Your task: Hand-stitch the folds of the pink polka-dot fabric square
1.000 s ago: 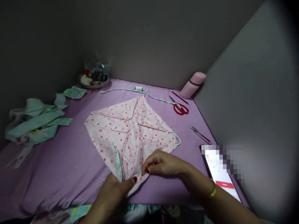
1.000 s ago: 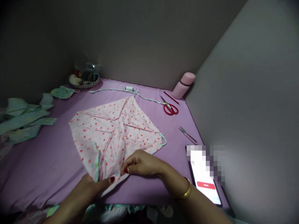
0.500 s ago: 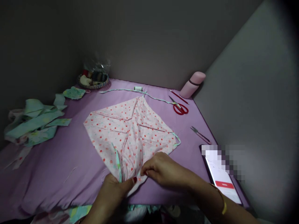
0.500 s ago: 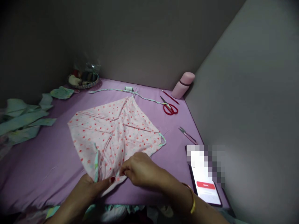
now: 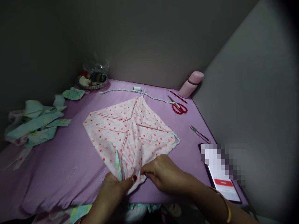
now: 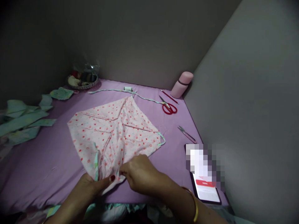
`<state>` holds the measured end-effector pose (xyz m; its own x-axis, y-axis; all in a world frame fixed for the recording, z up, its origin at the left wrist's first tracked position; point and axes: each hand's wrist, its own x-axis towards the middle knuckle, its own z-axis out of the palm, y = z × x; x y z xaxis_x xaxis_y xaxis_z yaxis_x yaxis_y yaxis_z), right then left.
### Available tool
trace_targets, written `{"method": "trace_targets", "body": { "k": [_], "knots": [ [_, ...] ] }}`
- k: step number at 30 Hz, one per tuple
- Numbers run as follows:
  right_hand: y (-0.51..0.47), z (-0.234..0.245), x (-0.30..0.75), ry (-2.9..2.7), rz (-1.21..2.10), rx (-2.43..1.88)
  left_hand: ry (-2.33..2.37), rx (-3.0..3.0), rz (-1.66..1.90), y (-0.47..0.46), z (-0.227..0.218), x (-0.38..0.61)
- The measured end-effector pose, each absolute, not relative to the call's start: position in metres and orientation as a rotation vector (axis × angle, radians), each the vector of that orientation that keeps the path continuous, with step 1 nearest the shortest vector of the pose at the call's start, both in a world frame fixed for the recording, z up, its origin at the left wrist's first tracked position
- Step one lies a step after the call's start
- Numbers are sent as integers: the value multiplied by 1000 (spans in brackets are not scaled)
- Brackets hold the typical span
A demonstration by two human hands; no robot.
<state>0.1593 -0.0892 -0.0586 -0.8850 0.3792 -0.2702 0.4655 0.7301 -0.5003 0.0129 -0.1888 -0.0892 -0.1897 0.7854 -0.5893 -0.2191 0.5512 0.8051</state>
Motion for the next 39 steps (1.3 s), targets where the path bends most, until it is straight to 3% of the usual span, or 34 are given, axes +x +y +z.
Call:
{"method": "trace_targets", "body": {
  "k": [19,39],
  "knots": [
    [-69,-91,169,2136,-2128,758,1318,396,1059,-190,-86,15],
    [-69,-97,165,1884,-2344,758,1205,384,1162,-190,-85,17]
  ]
}}
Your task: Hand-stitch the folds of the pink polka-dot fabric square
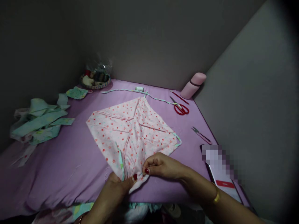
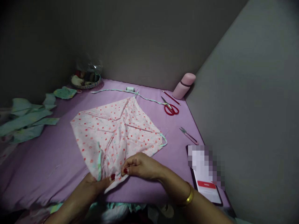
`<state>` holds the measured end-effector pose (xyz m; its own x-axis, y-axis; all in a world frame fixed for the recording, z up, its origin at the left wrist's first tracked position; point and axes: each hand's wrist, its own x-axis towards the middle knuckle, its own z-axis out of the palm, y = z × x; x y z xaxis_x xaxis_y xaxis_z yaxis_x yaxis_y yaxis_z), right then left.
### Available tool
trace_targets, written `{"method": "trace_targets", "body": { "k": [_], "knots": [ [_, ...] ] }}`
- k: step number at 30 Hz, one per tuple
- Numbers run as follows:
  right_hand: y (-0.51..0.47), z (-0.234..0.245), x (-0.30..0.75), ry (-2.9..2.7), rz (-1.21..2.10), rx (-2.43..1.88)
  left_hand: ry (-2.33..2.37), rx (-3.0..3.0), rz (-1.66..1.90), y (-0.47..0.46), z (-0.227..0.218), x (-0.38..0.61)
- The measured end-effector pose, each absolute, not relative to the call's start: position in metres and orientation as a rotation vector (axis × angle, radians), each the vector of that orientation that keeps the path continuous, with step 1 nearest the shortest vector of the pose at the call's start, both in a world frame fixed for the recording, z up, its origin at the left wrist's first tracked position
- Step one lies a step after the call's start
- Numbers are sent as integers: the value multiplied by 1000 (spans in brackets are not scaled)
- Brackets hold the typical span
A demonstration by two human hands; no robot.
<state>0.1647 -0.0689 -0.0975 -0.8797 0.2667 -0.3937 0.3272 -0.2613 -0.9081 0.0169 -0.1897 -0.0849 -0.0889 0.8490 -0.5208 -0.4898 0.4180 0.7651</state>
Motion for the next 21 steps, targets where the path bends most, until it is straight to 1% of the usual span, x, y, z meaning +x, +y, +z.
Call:
{"method": "trace_targets", "body": {
  "k": [10,21],
  "knots": [
    [-71,-100,164,1826,-2361,839,1269,402,1130,-191,-93,13],
    [-70,-97,161,1793,-2404,771,1273,398,1105,-190,-84,13]
  ]
}}
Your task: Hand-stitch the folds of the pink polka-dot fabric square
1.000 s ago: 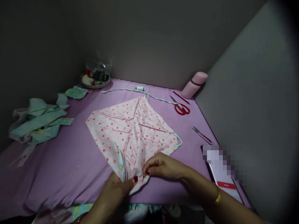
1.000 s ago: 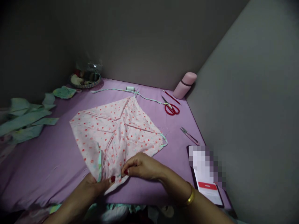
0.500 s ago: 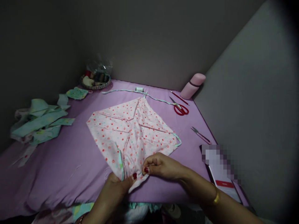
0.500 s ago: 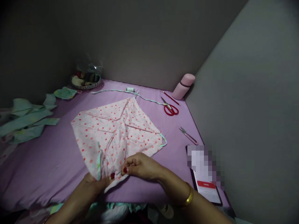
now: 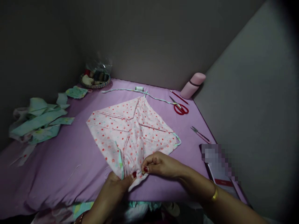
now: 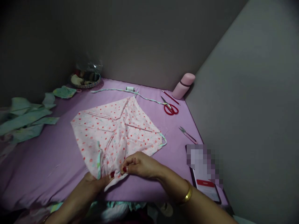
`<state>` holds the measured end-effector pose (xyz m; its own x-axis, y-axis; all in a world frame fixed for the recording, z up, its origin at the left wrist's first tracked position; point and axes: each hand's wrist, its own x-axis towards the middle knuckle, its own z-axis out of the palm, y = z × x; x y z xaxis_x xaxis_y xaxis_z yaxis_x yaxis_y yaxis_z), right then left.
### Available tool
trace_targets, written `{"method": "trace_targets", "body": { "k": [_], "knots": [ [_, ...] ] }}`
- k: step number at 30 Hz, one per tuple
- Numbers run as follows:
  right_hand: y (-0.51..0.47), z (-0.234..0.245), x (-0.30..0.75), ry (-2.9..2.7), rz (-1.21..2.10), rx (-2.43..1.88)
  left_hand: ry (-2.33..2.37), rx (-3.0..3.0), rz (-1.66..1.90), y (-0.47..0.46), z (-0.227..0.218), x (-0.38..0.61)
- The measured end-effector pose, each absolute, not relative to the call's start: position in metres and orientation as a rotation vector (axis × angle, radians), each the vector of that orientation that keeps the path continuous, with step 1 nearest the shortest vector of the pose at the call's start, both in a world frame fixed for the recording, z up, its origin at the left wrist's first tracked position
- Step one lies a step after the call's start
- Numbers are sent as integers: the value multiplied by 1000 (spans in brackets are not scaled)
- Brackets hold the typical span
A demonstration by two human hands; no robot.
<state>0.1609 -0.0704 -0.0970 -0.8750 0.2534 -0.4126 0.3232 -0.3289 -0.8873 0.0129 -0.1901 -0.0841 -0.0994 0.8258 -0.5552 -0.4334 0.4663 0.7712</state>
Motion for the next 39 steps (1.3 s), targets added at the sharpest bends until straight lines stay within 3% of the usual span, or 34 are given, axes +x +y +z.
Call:
{"method": "trace_targets", "body": {
  "k": [10,18,20,23,25,39],
  "knots": [
    [-82,-98,157,1875,-2367,829,1219,382,1097,-188,-77,13],
    [-73,-69,172,2446,-1999,909,1247,292,1153,-189,-86,14],
    [-69,-63,174,2379,-2319,1087,1284,254,1147,-189,-86,15],
    [-65,-64,169,1709,-3063,1127,1302,266,1123,-189,-84,15],
    [-64,-70,161,1374,-3293,1064,1294,269,1110,-188,-83,14],
    [-64,-94,148,1487,-3340,971,1347,272,1095,-188,-81,16]
  ]
}}
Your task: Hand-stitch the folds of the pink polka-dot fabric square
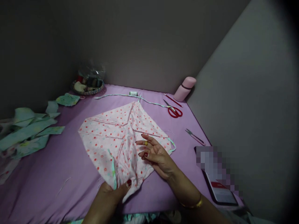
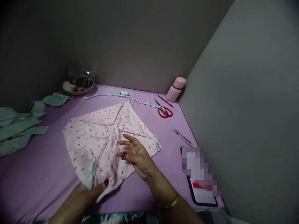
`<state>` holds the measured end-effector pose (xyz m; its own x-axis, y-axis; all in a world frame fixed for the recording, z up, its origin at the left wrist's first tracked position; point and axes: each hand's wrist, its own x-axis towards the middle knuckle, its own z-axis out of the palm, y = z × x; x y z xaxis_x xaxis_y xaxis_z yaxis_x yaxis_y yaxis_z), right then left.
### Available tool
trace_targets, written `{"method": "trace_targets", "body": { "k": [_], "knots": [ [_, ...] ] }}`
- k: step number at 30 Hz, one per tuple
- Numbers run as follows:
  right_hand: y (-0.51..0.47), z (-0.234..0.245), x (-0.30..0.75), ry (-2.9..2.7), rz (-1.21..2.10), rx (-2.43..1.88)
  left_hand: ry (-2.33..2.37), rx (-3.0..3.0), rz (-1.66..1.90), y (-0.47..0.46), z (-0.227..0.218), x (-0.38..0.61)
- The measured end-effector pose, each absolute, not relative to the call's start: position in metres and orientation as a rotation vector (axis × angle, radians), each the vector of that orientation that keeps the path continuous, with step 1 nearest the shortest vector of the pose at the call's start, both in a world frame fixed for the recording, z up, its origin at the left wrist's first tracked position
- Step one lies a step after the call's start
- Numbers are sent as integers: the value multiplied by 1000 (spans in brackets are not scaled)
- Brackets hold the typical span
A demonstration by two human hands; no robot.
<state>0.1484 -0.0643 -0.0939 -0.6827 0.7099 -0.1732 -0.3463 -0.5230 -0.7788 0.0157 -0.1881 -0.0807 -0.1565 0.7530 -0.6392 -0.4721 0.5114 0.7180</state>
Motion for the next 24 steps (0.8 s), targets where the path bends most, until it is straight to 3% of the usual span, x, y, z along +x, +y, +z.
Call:
{"method": "trace_targets", "body": {
  "k": [24],
  "knots": [
    [-65,-96,152,-945,2199,-700,1365,300,1102,-187,-70,18]
  ]
}}
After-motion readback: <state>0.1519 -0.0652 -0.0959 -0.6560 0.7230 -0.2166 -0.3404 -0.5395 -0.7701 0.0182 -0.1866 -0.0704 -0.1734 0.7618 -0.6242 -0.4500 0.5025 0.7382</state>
